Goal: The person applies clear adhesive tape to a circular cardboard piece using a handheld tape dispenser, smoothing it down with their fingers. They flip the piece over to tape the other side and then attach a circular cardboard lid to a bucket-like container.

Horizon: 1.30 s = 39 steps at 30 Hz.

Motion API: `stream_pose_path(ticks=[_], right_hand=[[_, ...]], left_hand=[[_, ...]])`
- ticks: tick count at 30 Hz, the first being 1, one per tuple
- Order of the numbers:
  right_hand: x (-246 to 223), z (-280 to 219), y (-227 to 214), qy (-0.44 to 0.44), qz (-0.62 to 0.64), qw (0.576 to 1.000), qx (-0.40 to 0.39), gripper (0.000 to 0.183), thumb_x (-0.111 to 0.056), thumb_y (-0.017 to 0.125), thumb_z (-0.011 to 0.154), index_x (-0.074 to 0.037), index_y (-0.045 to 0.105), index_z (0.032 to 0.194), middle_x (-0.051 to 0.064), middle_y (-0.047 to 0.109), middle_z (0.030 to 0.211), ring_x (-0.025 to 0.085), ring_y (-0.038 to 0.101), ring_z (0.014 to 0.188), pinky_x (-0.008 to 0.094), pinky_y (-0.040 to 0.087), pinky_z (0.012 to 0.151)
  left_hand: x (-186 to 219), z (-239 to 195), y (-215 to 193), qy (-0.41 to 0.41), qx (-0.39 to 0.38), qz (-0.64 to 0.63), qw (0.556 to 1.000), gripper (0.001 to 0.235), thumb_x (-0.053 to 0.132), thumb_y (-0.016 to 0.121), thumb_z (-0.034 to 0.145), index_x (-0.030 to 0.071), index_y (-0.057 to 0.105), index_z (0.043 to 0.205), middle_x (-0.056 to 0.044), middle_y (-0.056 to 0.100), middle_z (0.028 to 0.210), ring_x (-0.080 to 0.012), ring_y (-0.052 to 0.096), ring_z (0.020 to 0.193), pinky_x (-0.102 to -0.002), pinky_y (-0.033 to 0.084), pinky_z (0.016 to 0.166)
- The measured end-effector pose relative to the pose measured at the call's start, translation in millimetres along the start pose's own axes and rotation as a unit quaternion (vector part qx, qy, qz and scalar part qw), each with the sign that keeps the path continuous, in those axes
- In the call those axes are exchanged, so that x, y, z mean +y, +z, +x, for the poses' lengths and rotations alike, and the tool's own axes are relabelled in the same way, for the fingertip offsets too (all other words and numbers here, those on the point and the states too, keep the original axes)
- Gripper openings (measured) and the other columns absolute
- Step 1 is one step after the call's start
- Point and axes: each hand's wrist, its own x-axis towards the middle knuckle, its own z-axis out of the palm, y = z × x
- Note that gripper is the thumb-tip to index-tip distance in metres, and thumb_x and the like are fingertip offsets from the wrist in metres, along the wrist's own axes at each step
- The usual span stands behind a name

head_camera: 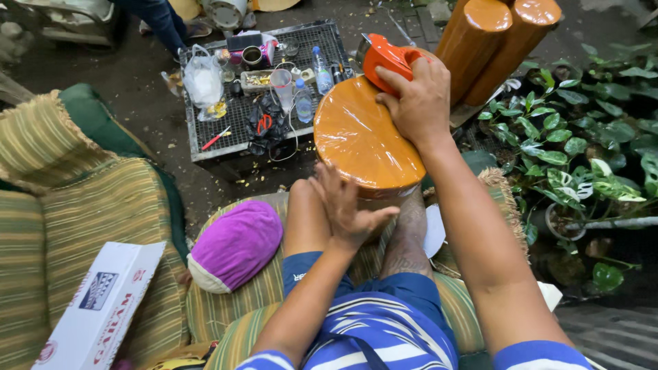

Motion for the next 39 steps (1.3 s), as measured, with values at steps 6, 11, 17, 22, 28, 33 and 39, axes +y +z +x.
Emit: stream_pose_path(ticks=[6, 11, 17, 22, 28, 33, 39], right_hand=[[-21.0, -4.8, -21.0, 0.062, 0.058, 0.996, 0.010, 0.048, -0.031, 0.090, 0.083, -0.022, 0.077, 0.129, 0.016, 0.061, 0.127, 0.037, 0.054, 0.116, 0.049, 0.041, 0.101], [15.4, -64.4, -22.9, 0.240, 0.223, 0.937, 0.118, 0.055, -0.028, 0.089, 0.091, -0.012, 0.067, 0.140, 0.014, 0.059, 0.114, 0.029, 0.061, 0.103, 0.038, 0.052, 0.094], [147.2, -243.6, 9.1, 0.421, 0.090, 0.901, 0.060, 0.037, -0.021, 0.070, 0.106, -0.014, 0.069, 0.143, 0.017, 0.063, 0.108, 0.033, 0.064, 0.100, 0.041, 0.053, 0.091], [177.4, -408.4, 8.7, 0.452, -0.047, 0.888, -0.067, 0.076, -0.010, 0.070, 0.087, -0.008, 0.046, 0.158, 0.031, 0.062, 0.126, 0.049, 0.059, 0.112, 0.052, 0.048, 0.098], [141.0, -488.6, 7.6, 0.551, -0.096, 0.811, -0.168, 0.093, -0.011, 0.080, 0.076, -0.011, 0.039, 0.160, 0.029, 0.062, 0.133, 0.047, 0.057, 0.122, 0.054, 0.042, 0.106], [129.7, -482.8, 28.7, 0.599, -0.211, 0.755, -0.162, 0.082, -0.017, 0.080, 0.077, -0.009, 0.049, 0.153, 0.028, 0.061, 0.124, 0.049, 0.054, 0.115, 0.059, 0.043, 0.094], [85.4, -417.1, 90.0, 0.589, 0.066, 0.805, -0.030, 0.030, -0.031, 0.069, 0.100, -0.003, 0.071, 0.111, 0.015, 0.072, 0.111, 0.032, 0.066, 0.108, 0.044, 0.050, 0.099]], left_hand=[[3.8, 28.9, -12.6, 0.100, 0.034, 0.036, 0.994, 0.068, 0.068, 0.078, 0.082, 0.022, 0.060, 0.128, -0.005, 0.049, 0.141, -0.0383, 0.034, 0.145, -0.066, 0.020, 0.123], [4.5, -12.5, -48.0, 0.202, -0.019, 0.056, 0.978, 0.055, 0.062, 0.079, 0.090, 0.035, 0.060, 0.134, -0.001, 0.050, 0.130, -0.0275, 0.047, 0.133, -0.061, 0.032, 0.119], [12.5, -65.4, -96.8, 0.230, -0.098, 0.047, 0.967, 0.038, 0.052, 0.079, 0.095, 0.037, 0.064, 0.126, 0.005, 0.052, 0.127, -0.0252, 0.052, 0.127, -0.061, 0.033, 0.115], [-0.2, -76.5, -109.1, 0.227, -0.170, 0.016, 0.959, 0.026, 0.036, 0.077, 0.100, 0.024, 0.067, 0.121, 0.007, 0.053, 0.126, -0.0224, 0.054, 0.128, -0.062, 0.034, 0.115], [-37.0, -69.9, -108.8, 0.144, -0.061, -0.028, 0.987, 0.031, 0.037, 0.068, 0.100, 0.022, 0.060, 0.125, 0.000, 0.047, 0.129, -0.0283, 0.048, 0.131, -0.059, 0.032, 0.114], [-44.7, -87.9, -94.2, -0.269, -0.175, -0.117, 0.940, 0.037, 0.037, 0.064, 0.101, 0.018, 0.052, 0.131, -0.003, 0.041, 0.136, -0.0294, 0.041, 0.135, -0.057, 0.028, 0.116], [-57.8, -111.6, -38.0, -0.504, -0.223, -0.179, 0.815, 0.045, 0.037, 0.059, 0.103, 0.015, 0.044, 0.138, -0.006, 0.033, 0.144, -0.0309, 0.032, 0.141, -0.054, 0.023, 0.118]])
